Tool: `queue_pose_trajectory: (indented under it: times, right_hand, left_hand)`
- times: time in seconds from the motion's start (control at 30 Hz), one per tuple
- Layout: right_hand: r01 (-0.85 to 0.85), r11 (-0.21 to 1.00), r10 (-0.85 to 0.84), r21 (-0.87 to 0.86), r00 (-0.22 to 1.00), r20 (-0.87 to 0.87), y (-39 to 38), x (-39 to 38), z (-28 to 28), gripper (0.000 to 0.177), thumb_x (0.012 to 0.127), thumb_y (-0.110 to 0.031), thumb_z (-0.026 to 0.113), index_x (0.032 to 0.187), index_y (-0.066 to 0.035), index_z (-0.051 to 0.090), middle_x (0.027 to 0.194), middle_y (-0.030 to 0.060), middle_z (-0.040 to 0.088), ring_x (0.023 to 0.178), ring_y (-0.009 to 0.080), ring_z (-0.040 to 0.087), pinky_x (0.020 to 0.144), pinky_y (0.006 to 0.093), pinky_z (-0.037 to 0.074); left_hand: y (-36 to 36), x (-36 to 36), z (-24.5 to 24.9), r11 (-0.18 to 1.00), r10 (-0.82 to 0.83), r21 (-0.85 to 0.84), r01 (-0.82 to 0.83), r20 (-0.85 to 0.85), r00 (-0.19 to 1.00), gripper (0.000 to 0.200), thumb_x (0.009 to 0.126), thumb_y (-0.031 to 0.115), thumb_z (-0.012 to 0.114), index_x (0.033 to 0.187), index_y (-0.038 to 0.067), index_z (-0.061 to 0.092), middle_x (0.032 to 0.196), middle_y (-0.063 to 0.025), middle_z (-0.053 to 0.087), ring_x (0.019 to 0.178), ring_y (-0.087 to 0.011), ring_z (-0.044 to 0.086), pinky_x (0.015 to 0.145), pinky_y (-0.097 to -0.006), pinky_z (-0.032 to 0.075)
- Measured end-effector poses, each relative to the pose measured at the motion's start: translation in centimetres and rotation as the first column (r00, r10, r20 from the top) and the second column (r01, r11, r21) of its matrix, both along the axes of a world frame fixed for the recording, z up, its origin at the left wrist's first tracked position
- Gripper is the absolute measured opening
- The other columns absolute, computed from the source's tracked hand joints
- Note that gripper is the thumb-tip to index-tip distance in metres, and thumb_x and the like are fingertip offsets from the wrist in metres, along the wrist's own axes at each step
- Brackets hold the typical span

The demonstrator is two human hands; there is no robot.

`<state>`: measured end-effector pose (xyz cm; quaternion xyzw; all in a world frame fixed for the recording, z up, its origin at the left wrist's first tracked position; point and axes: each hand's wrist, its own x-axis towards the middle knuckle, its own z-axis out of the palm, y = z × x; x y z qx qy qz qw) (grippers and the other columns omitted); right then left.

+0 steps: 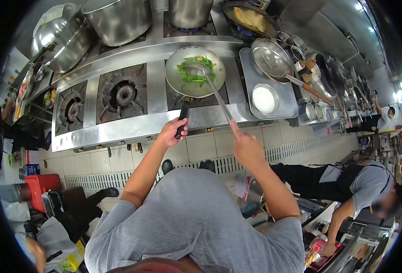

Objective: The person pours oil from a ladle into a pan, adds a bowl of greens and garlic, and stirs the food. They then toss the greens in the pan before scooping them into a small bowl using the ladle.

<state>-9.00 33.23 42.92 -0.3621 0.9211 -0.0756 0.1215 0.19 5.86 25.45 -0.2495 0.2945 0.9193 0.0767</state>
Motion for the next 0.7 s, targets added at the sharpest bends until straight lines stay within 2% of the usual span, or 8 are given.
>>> queue_pose_trajectory:
  times: [0.1,0.2,0.3,0.4,0.5,0.6,0.7]
  right_hand:
    - [-0.019,1.000,0.019,0.004,1.000,-0.018,-0.3,-0.1,-1.8,0.070,0.088,-0.010,0.057,0.155,-0.016,0.038,0.094,0.0219,0.067,0.088,0.0413,0.066,0.080,0.0534,0.053]
    - [0.004,0.994,-0.003,0.106,1.000,-0.015,-0.9,-0.1,-3.0,0.070,0.088,-0.010,0.058,0.155,-0.015,0.038,0.095,0.0215,0.068,0.089,0.0415,0.066,0.080,0.0529,0.053]
    - [0.011,0.998,-0.016,0.068,0.997,0.073,-0.4,-1.0,-1.2,0.070,0.088,-0.010,0.059,0.155,-0.015,0.038,0.097,0.0222,0.068,0.092,0.0421,0.065,0.083,0.0533,0.052]
    - [0.024,1.000,-0.024,-0.001,1.000,0.015,0.2,-0.3,0.4,0.070,0.088,-0.011,0.059,0.155,-0.014,0.039,0.096,0.0237,0.068,0.091,0.0436,0.065,0.084,0.0544,0.052]
    - [0.049,0.998,-0.047,-0.027,0.996,0.074,-0.2,0.8,1.3,0.068,0.089,-0.010,0.059,0.154,-0.012,0.039,0.093,0.0247,0.068,0.088,0.0450,0.066,0.083,0.0555,0.052]
    - [-0.008,0.999,0.006,0.036,0.999,0.043,-0.4,1.1,-2.3,0.067,0.090,-0.011,0.058,0.154,-0.011,0.039,0.089,0.0248,0.068,0.085,0.0455,0.065,0.081,0.0550,0.052]
    - [0.007,0.998,-0.012,0.069,0.997,0.072,-1.1,0.9,-1.7,0.067,0.090,-0.011,0.057,0.154,-0.010,0.038,0.088,0.0246,0.067,0.085,0.0448,0.065,0.080,0.0542,0.053]
  left_hand:
    - [0.0,-0.2,-0.1,1.000,0.000,0.005,0.000,-0.013,1.000,0.022,0.100,0.024,0.064,0.111,0.009,0.053,0.078,-0.0011,0.053,0.059,-0.0105,0.048,0.047,-0.0262,0.037]
    - [0.0,-0.1,0.2,1.000,-0.012,-0.002,0.012,0.002,1.000,0.023,0.099,0.025,0.065,0.112,0.009,0.053,0.078,-0.0011,0.053,0.060,-0.0106,0.048,0.048,-0.0264,0.037]
    - [0.0,-0.1,0.1,1.000,-0.012,0.000,0.012,0.005,1.000,0.023,0.099,0.024,0.065,0.112,0.009,0.053,0.078,-0.0011,0.053,0.060,-0.0107,0.048,0.048,-0.0267,0.037]
    - [0.0,-0.2,-0.1,1.000,-0.009,0.000,0.009,-0.007,1.000,0.024,0.098,0.024,0.066,0.112,0.009,0.054,0.078,-0.0011,0.053,0.060,-0.0107,0.048,0.048,-0.0269,0.037]
    - [0.1,0.0,-0.4,1.000,-0.007,0.010,0.007,-0.004,1.000,0.024,0.098,0.024,0.066,0.112,0.009,0.054,0.078,-0.0011,0.054,0.060,-0.0107,0.048,0.048,-0.0270,0.037]
    - [0.1,-0.1,-0.4,1.000,-0.007,0.009,0.007,-0.002,1.000,0.024,0.098,0.024,0.066,0.112,0.009,0.054,0.078,-0.0010,0.054,0.060,-0.0107,0.049,0.048,-0.0273,0.037]
    - [-0.1,-0.1,-0.4,1.000,-0.005,0.012,0.005,-0.005,1.000,0.024,0.098,0.024,0.065,0.113,0.009,0.054,0.078,-0.0009,0.054,0.060,-0.0107,0.049,0.048,-0.0276,0.037]
